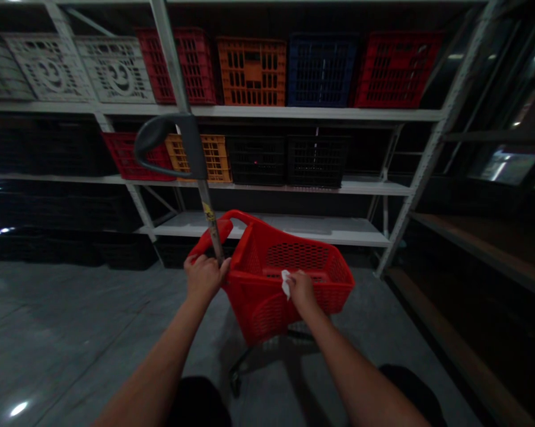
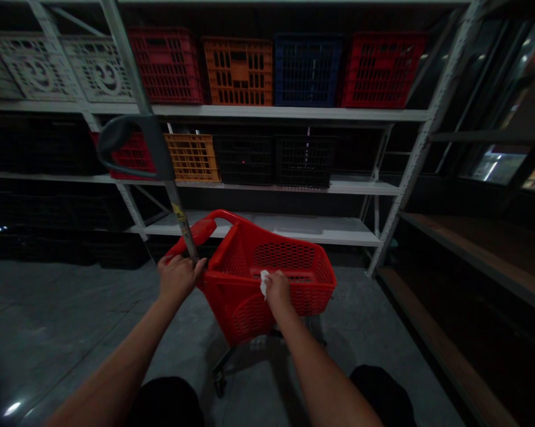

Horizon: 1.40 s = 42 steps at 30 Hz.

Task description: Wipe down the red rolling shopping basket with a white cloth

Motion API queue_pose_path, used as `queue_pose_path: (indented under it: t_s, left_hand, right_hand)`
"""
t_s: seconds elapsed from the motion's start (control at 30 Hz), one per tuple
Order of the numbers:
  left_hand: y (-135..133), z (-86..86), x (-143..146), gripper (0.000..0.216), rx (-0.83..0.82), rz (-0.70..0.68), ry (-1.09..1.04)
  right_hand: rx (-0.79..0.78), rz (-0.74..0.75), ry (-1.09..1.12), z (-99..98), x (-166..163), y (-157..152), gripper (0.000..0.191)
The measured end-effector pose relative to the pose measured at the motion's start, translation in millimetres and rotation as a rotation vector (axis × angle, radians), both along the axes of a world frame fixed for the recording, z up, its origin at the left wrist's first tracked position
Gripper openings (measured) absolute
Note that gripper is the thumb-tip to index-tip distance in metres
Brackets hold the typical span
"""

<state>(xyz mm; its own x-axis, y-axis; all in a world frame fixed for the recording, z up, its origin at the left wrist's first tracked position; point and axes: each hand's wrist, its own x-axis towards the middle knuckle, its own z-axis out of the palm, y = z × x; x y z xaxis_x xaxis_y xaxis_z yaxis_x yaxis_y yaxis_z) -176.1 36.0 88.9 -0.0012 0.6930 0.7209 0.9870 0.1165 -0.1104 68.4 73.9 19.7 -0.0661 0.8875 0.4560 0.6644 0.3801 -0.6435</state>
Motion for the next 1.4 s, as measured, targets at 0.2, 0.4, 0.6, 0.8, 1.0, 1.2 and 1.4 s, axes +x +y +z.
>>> queue_pose_path:
  t_s: [0.2,0.4,0.6,0.8,1.0,1.2,1.4]
  left_hand:
    - [-7,-2.8,12,0.048,0.026,0.022,-0.013]
    - [-4,-1.9,0,0.045,-0.018,0.003,-0.010]
    - [3,-5.1,-13,0.037,0.102,-0.013,-0.157]
    - [-6,-32.6,52,0.022,0.208,-0.310,-0.264]
    - [18,-58.6,130,0.034,-0.214,-0.342,-0.222]
    - [31,-66.8,111,0.038,-0.278,-0.351,-0.159]
    - [32,-65.7,106,0.044,-0.262,-0.368,-0.123]
  right_hand:
    - [0.090,0.227,0.094,24.2,-79,-12,0.021]
    - [0.053,0.144,0.022,-6.4,-10,-4,0.024]
    - [-0.029,-0.114,-0.117,-36.6,109,13,0.027]
    - [-0.034,-0.104,-0.083,-34.5,81,10,0.028]
    - [0.051,0.077,-0.041,-28.1,38,5,0.029]
    - [-0.038,-0.033,-0.061,-44.8,131,7,0.032]
    - [-0.056,-0.154,-0.085,-51.4,131,3,0.029]
